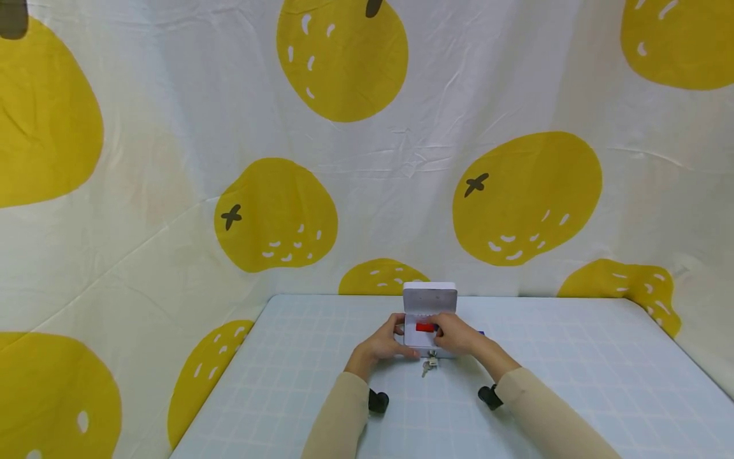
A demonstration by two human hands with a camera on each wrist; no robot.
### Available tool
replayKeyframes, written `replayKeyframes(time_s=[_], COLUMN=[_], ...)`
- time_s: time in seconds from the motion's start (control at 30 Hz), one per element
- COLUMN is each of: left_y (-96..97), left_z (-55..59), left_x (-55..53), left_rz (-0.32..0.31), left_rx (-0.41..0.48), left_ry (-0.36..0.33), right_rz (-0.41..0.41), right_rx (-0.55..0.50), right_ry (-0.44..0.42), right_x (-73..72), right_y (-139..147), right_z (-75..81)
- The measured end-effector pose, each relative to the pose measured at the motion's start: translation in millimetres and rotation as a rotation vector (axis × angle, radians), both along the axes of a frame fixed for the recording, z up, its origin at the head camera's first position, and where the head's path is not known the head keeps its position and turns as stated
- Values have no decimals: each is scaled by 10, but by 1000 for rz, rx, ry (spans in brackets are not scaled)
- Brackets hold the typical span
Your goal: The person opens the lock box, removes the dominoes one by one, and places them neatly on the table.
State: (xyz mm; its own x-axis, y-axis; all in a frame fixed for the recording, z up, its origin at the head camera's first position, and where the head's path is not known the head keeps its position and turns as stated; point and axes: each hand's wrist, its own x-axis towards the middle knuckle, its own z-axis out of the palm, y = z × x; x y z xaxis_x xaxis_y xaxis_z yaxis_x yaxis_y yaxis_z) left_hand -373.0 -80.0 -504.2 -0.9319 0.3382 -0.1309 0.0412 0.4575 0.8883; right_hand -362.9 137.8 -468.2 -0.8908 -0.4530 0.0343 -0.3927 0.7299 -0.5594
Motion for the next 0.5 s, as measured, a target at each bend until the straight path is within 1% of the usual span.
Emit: replayKeyframes(time_s=[0.17, 0.33, 0.5], left_y=[8, 9, 7], left_z=[1, -8, 6], left_x=[5, -2, 13], left_rz=[5, -2, -9], left_rx=[-2, -3, -3], left_ry=[-1, 11, 17], right_rz=[11, 16, 22], right_rx=[-23, -42, -43], right_ry=[-7, -14, -26], right_x=[-17, -27, -56], right_y=[-13, -21, -41], right_z=[-13, -16, -29])
